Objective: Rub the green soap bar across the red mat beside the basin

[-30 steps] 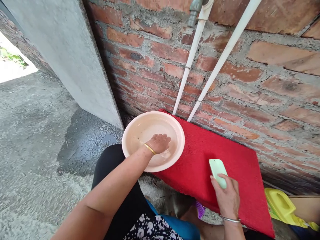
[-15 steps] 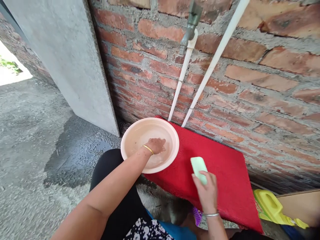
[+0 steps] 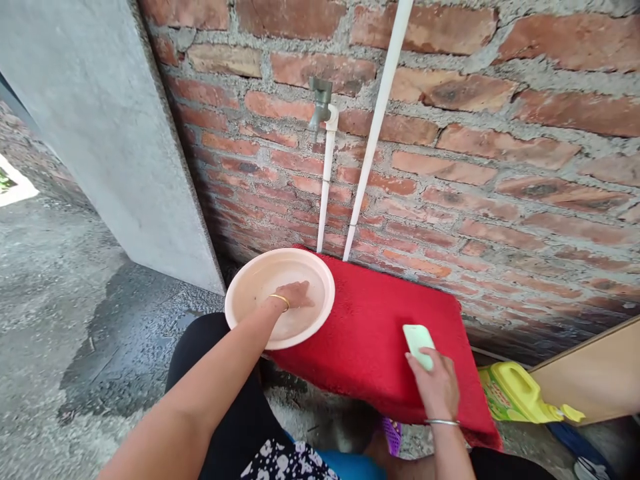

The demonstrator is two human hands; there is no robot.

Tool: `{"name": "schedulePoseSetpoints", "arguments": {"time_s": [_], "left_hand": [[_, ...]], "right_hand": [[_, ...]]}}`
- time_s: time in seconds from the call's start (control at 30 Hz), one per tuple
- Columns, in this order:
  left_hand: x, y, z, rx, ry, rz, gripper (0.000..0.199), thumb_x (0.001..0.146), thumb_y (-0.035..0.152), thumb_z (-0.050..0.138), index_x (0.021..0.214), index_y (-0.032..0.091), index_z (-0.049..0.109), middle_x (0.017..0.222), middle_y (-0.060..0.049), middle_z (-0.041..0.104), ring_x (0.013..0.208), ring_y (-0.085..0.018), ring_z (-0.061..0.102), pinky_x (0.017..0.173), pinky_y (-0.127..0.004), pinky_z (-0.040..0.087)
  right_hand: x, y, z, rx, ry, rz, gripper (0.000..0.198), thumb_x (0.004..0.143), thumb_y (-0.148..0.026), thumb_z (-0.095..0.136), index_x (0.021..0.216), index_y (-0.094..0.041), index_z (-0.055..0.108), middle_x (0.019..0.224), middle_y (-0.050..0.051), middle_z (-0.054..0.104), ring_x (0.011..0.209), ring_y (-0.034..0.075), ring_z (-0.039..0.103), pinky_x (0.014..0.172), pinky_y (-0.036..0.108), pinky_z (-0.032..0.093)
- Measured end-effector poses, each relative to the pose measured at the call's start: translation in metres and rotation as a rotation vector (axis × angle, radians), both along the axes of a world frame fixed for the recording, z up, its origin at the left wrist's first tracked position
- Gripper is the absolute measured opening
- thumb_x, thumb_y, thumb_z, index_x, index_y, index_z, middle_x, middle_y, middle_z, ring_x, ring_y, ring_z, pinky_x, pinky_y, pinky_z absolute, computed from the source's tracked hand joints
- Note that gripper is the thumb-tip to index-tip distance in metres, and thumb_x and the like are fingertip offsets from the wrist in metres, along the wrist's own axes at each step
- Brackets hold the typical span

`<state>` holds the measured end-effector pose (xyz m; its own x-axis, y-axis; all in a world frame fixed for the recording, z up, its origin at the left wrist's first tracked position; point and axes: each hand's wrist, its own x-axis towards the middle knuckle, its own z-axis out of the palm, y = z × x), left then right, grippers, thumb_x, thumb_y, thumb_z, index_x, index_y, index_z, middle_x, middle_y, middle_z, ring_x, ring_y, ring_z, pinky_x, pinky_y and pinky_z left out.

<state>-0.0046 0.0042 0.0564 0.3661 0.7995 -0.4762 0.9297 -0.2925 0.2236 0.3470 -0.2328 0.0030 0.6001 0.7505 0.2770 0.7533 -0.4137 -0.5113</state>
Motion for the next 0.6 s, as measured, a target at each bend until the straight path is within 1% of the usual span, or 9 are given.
{"name": "schedulePoseSetpoints", "arguments": {"time_s": [0.07,0.13,0.17,0.23,0.3,0.37,0.43,0.53,0.6], "left_hand": [[0.001,0.001,0.001,-0.002,0.007,-0.002,0.054,0.080,0.053,0.059,0.122,0.020,0.052,0.132,-0.018,0.062,0.120,-0.034,0.061,0.095,-0.046,0.048],[0.003,0.001,0.004,-0.007,0.012,0.004,0.054,0.080,0.051,0.060,0.123,0.019,0.052,0.133,-0.019,0.062,0.122,-0.034,0.060,0.096,-0.045,0.048],[0.004,0.000,0.005,-0.013,0.016,0.007,0.055,0.079,0.051,0.060,0.123,0.019,0.051,0.134,-0.020,0.061,0.123,-0.034,0.060,0.096,-0.045,0.048],[0.006,0.001,0.008,-0.030,0.025,0.006,0.055,0.079,0.050,0.060,0.123,0.018,0.051,0.135,-0.020,0.061,0.123,-0.034,0.060,0.097,-0.045,0.048],[0.007,0.003,0.010,-0.059,0.036,-0.009,0.059,0.077,0.052,0.062,0.124,0.017,0.051,0.136,-0.021,0.060,0.122,-0.034,0.061,0.095,-0.044,0.049],[0.009,0.006,0.009,-0.091,0.058,-0.017,0.069,0.073,0.054,0.066,0.128,0.016,0.049,0.136,-0.023,0.060,0.119,-0.035,0.062,0.092,-0.043,0.051],[0.012,0.010,0.008,-0.118,0.094,-0.016,0.083,0.067,0.054,0.071,0.135,0.015,0.045,0.137,-0.024,0.059,0.118,-0.037,0.063,0.090,-0.043,0.053],[0.018,0.015,0.006,-0.147,0.155,-0.015,0.096,0.062,0.051,0.076,0.143,0.016,0.039,0.140,-0.025,0.057,0.118,-0.038,0.064,0.090,-0.045,0.053],[0.021,0.018,0.005,-0.159,0.190,-0.019,0.099,0.061,0.051,0.077,0.145,0.017,0.038,0.143,-0.025,0.055,0.121,-0.039,0.062,0.094,-0.047,0.052]], "right_hand": [[0.035,-0.015,0.003,-0.056,0.007,-0.209,0.051,0.072,-0.072,0.055,0.094,-0.029,0.071,0.083,0.005,0.055,0.076,0.027,0.056,0.071,0.042,0.046],[0.058,-0.026,0.006,-0.098,0.025,-0.363,0.050,0.070,-0.071,0.056,0.094,-0.029,0.070,0.081,0.006,0.054,0.077,0.029,0.056,0.072,0.044,0.046],[0.063,-0.029,0.007,-0.104,0.035,-0.405,0.049,0.070,-0.071,0.057,0.094,-0.029,0.070,0.079,0.006,0.054,0.080,0.031,0.056,0.073,0.045,0.046],[0.062,-0.027,0.008,-0.073,0.050,-0.412,0.050,0.072,-0.071,0.055,0.094,-0.029,0.069,0.080,0.006,0.054,0.084,0.032,0.056,0.075,0.046,0.046],[0.043,-0.016,0.008,0.017,0.051,-0.321,0.052,0.075,-0.073,0.051,0.096,-0.028,0.069,0.084,0.006,0.055,0.087,0.031,0.056,0.077,0.045,0.047],[0.012,0.002,0.007,0.122,0.044,-0.152,0.053,0.077,-0.072,0.051,0.096,-0.027,0.070,0.088,0.006,0.055,0.086,0.028,0.056,0.077,0.043,0.047],[-0.029,0.023,0.005,0.185,0.035,0.046,0.046,0.080,-0.067,0.055,0.093,-0.026,0.070,0.090,0.005,0.056,0.084,0.025,0.057,0.076,0.039,0.047],[-0.093,0.054,0.007,0.152,-0.007,0.295,0.025,0.082,-0.050,0.063,0.091,-0.027,0.070,0.090,0.004,0.056,0.084,0.022,0.057,0.077,0.034,0.046],[-0.127,0.069,0.009,0.079,-0.048,0.396,0.017,0.080,-0.039,0.068,0.093,-0.028,0.070,0.092,0.003,0.056,0.085,0.021,0.057,0.079,0.033,0.044]]}}
